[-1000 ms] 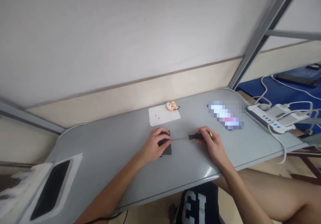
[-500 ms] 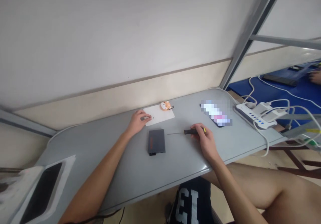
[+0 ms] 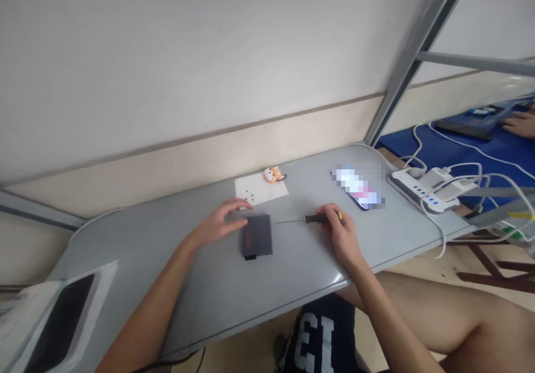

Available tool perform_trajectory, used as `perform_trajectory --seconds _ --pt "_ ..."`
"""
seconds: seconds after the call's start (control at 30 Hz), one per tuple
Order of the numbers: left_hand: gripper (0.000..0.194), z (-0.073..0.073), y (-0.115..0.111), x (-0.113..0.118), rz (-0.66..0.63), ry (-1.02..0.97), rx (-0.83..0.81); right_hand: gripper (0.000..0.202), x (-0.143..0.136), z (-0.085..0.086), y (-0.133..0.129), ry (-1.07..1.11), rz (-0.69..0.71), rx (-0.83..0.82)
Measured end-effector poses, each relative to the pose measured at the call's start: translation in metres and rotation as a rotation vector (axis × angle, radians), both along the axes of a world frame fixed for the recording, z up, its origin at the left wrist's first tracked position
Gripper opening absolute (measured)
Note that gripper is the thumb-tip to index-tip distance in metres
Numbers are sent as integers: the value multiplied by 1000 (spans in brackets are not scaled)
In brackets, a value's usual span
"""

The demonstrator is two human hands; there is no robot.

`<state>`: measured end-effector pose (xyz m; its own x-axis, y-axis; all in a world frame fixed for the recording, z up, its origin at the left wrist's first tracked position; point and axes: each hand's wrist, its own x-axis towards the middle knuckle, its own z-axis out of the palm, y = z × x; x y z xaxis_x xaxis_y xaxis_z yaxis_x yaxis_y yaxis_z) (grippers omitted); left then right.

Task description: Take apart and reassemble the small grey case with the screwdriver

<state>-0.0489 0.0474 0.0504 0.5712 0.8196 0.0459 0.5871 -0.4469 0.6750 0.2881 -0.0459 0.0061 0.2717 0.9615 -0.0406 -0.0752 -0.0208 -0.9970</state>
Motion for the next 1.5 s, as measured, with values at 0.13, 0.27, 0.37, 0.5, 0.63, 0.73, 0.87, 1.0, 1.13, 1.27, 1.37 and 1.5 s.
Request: perform_trajectory --seconds 0.13,0.27,0.37,0.5,0.63,0.73,0.87,1.0,1.13,1.27,1.37,1.5 --pt "42 4 -26 -1 -126 40 -81 45 1 0 -1 -51 3 -1" --pt "44 -15 -40 26 27 55 14 47 1 0 -3 -108 -41 -8" --pt "48 -29 -47 55 138 94 150 46 0 -1 -3 -112 -246 24" --pt "41 -37 -48 76 124 133 338 43 -2 -4 -1 -9 -489 36" --pt "37 -31 -50 71 25 137 283 43 -2 -5 -3 -104 -427 20" --pt "37 -23 -56 63 -33 135 246 44 -2 -7 -4 -173 -393 28" --pt "39 -20 -60 58 -45 126 243 45 -4 -9 -4 -181 -473 56" --pt "40 -32 -55 59 71 122 290 44 -7 -8 -5 -260 -440 48" --pt "44 -43 -51 57 76 90 311 41 -10 -3 -7 -356 -266 89" --pt "39 -46 -51 54 76 65 337 39 -12 -2 -12 -444 -265 86" --pt "37 -48 -51 53 91 55 346 34 -14 -5 -17 -559 -284 151" --pt "38 -48 -51 52 80 63 346 17 -16 -8 -23 -851 -78 439"
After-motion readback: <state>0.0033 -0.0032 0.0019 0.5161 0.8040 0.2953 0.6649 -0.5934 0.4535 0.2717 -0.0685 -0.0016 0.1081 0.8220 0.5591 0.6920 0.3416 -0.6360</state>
